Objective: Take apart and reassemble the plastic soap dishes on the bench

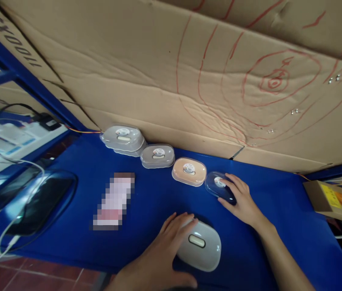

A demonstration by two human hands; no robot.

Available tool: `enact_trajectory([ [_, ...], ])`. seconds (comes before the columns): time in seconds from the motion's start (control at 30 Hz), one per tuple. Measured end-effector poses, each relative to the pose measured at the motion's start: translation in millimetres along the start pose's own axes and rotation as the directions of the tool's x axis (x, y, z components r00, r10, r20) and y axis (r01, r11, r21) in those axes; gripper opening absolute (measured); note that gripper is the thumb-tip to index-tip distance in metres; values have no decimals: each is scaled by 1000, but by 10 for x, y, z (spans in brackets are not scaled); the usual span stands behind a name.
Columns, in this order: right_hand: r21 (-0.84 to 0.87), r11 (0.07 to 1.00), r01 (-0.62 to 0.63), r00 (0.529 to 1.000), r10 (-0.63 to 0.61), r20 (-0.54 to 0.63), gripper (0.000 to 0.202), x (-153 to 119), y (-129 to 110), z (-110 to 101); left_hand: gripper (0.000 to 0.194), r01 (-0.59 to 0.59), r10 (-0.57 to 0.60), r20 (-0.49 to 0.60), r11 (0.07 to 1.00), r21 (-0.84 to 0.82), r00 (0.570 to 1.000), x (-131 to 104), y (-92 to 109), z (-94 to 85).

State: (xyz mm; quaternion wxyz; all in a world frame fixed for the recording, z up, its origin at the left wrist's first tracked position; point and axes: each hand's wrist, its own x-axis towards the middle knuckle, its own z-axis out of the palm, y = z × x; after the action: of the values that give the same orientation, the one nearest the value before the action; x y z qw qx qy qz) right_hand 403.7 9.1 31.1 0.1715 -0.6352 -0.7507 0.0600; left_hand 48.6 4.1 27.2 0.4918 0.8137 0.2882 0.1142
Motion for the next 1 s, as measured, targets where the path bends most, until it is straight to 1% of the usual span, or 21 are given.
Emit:
enact_trajectory([
  [0.07, -40, 999, 0, 1000, 0, -6, 57, 38, -5, 27, 122, -21, 21, 7, 999, 45, 1000, -66, -8, 6],
  [0.1, -41, 999, 3, 1000, -3, -9, 57, 32, -63, 14, 119, -22, 23, -14, 998, 58, 1000, -84, -10, 13],
  [0.17, 16, 999, 36, 999, -37, 19, 65, -27, -275, -46, 113, -3, 7, -78, 998, 58, 997, -80, -13, 26],
  [0.2, 77, 994, 72, 995, -78, 68, 73, -77, -412, -82, 112, 5, 0, -103, 999, 48, 995, -61, -15, 29],
  [0.23, 159, 980, 120, 976, -145, 159, 86, -134, -554, -115, 112, 7, -3, -120, 999, 35, 993, -34, -20, 29],
  [0.27, 233, 962, 143, 941, -205, 268, 98, -194, -690, -139, 111, 3, 0, -130, 1000, 22, 992, -1, -26, 27],
  [0.3, 286, 945, 155, 905, -252, 342, 105, -251, -808, -153, 110, -5, 7, -130, 1000, 13, 991, 34, -36, 25],
  [0.33, 310, 939, 150, 886, -267, 379, 104, -303, -900, -156, 110, -15, 16, -124, 1000, 8, 992, 68, -47, 24],
  [0.37, 324, 937, 135, 878, -264, 399, 102, -346, -961, -151, 111, -24, 25, -112, 1000, 9, 993, 100, -59, 26],
  [0.4, 330, 937, 111, 881, -247, 404, 97, -381, -993, -141, 113, -33, 34, -95, 999, 17, 995, 126, -69, 32],
  [0.5, 338, 941, -1, 917, -134, 375, 62, -455, -972, -114, 120, -59, 62, -32, 996, 74, 998, 171, -76, 66],
  [0.53, 341, 940, -26, 923, -108, 368, 57, -477, -958, -111, 117, -60, 62, -20, 994, 96, 998, 175, -69, 79],
  [0.57, 341, 940, -28, 924, -105, 368, 59, -502, -952, -110, 112, -55, 57, -11, 992, 115, 998, 175, -59, 90],
  [0.6, 335, 942, -8, 921, -123, 371, 68, -529, -961, -110, 109, -47, 49, -9, 991, 125, 999, 173, -49, 98],
  [0.67, 300, 951, 74, 904, -191, 383, 95, -582, -1014, -111, 109, -37, 40, -16, 992, 123, 999, 167, -36, 108],
  [0.7, 276, 954, 113, 897, -218, 385, 101, -602, -1050, -114, 111, -38, 41, -23, 993, 115, 999, 166, -36, 110],
  [0.73, 254, 957, 140, 894, -232, 383, 98, -615, -1083, -120, 112, -43, 47, -34, 993, 106, 998, 165, -40, 111],
  [0.8, 237, 959, 154, 896, -236, 376, 80, -616, -1121, -148, 111, -52, 59, -66, 994, 98, 996, 169, -57, 115],
  [0.87, 270, 951, 149, 894, -246, 374, 68, -595, -1098, -197, 109, -50, 59, -86, 994, 100, 995, 171, -75, 120],
  [0.93, 314, 939, 143, 896, -258, 362, 65, -573, -1014, -247, 113, -43, 54, -91, 992, 116, 994, 161, -86, 119],
  [1.0, 317, 937, 145, 906, -254, 338, 67, -558, -884, -273, 119, -24, 37, -91, 990, 142, 995, 126, -89, 103],
])
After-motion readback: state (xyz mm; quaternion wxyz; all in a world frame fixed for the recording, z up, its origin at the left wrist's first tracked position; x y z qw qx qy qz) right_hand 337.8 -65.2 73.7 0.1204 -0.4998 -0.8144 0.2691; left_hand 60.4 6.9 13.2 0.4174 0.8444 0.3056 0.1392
